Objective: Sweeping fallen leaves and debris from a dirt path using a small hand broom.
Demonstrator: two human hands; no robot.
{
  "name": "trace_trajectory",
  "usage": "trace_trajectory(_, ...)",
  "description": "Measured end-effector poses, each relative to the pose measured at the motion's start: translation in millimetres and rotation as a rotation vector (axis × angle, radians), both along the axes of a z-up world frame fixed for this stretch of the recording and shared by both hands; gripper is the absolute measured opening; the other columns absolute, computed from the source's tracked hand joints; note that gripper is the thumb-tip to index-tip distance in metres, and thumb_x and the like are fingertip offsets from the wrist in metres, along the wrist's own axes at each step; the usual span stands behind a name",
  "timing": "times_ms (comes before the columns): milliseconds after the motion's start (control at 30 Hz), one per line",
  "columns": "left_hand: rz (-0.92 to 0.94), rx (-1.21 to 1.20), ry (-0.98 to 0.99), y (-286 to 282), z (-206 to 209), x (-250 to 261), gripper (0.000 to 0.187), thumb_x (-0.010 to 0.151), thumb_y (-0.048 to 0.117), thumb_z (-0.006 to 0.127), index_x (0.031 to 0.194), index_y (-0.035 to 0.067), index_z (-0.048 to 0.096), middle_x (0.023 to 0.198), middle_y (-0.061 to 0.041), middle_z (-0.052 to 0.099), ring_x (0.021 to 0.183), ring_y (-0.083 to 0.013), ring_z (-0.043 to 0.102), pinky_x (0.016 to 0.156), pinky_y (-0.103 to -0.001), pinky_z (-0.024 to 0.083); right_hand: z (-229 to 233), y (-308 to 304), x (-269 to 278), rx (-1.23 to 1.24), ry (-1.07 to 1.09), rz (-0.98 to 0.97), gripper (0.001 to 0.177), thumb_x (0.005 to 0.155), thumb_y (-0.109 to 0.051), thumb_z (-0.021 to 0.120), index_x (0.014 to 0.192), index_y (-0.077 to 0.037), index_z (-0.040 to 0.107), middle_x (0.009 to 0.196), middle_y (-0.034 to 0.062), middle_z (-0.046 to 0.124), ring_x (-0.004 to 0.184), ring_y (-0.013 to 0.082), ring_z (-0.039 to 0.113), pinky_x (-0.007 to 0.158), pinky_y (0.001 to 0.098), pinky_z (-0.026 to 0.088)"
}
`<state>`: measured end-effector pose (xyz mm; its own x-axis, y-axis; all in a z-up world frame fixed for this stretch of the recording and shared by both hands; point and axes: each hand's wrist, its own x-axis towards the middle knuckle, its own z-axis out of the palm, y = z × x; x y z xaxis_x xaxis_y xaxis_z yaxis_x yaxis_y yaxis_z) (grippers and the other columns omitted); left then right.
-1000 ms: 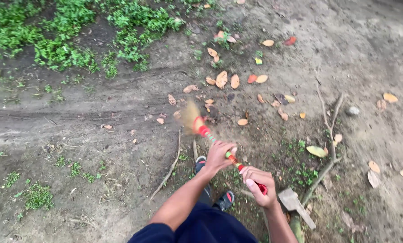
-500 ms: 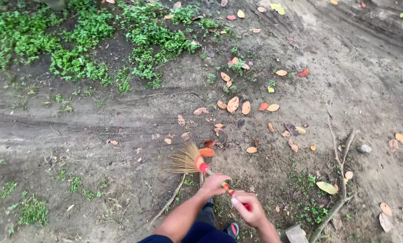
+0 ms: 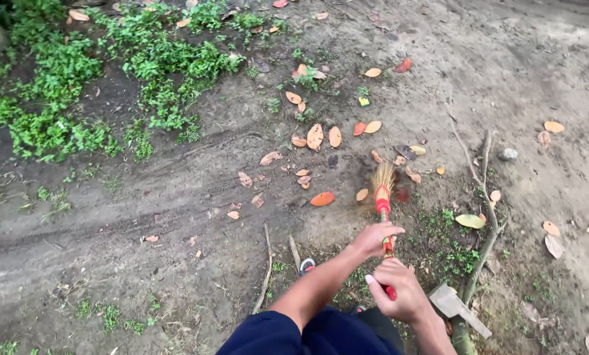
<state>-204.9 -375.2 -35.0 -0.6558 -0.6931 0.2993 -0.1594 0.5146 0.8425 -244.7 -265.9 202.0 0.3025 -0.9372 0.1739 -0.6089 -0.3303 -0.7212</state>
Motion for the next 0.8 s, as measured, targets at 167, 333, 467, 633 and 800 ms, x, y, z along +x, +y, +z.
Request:
trace_trajectory(167,-0.001,0.454,0.29,-5,18,8,0.022,0.095,0.016,0.069,0.115,0.009,0.071,0.092,-0.007,0.06,0.086,-0.0276,0.06,0.075,-0.039,0.049,28,2,6,-0.081,-0.066,0.08,0.026,0.081,-0.007,0.072,0.064,-0.005,0.052,0.06,0.0073,0.047,0.059,0.0273,0.05,0.065,0.0393,0.045)
trace_trajectory(333,0.146,-0.152,-0.006,-13,72,58,0.038,0.083,0.012,0.074,0.121,0.015,0.072,0.087,-0.001,0.067,0.087,-0.0231,0.068,0.091,-0.04,0.05,37,-3,-5,-0.115,-0.353,0.11,0.022,0.083,-0.008,0.068,0.068,-0.003,0.052,0.064,0.0061,0.05,0.063,0.0243,0.053,0.069,0.0383,0.048)
trace_trajectory(467,0.243,-0.056,-0.008,-17,67,105,0.047,0.063,0.015,0.082,0.109,0.016,0.071,0.08,0.003,0.069,0.08,-0.0204,0.069,0.098,-0.048,0.045,18,-23,-8,-0.077,-0.599,0.132,0.021,0.088,-0.011,0.062,0.071,-0.002,0.056,0.07,0.0055,0.056,0.069,0.022,0.056,0.074,0.0395,0.051)
trace_trajectory(633,0.419,-0.05,-0.069,-12,45,169,0.044,0.063,0.01,0.08,0.106,0.015,0.071,0.091,-0.001,0.072,0.088,-0.0255,0.068,0.084,-0.044,0.047,-29,-56,8,0.131,-0.599,0.173,0.024,0.094,-0.012,0.061,0.076,0.002,0.058,0.076,0.0077,0.062,0.078,0.0233,0.063,0.08,0.038,0.054)
trace_trajectory(800,0.515,0.226,-0.359,0,-24,193,0.037,0.072,0.01,0.073,0.109,0.014,0.073,0.093,-0.008,0.071,0.093,-0.0302,0.069,0.084,-0.044,0.054,-86,-68,21,0.463,-0.449,0.198,0.026,0.1,-0.015,0.057,0.082,0.003,0.06,0.076,0.0088,0.055,0.071,0.021,0.052,0.067,0.0351,0.045)
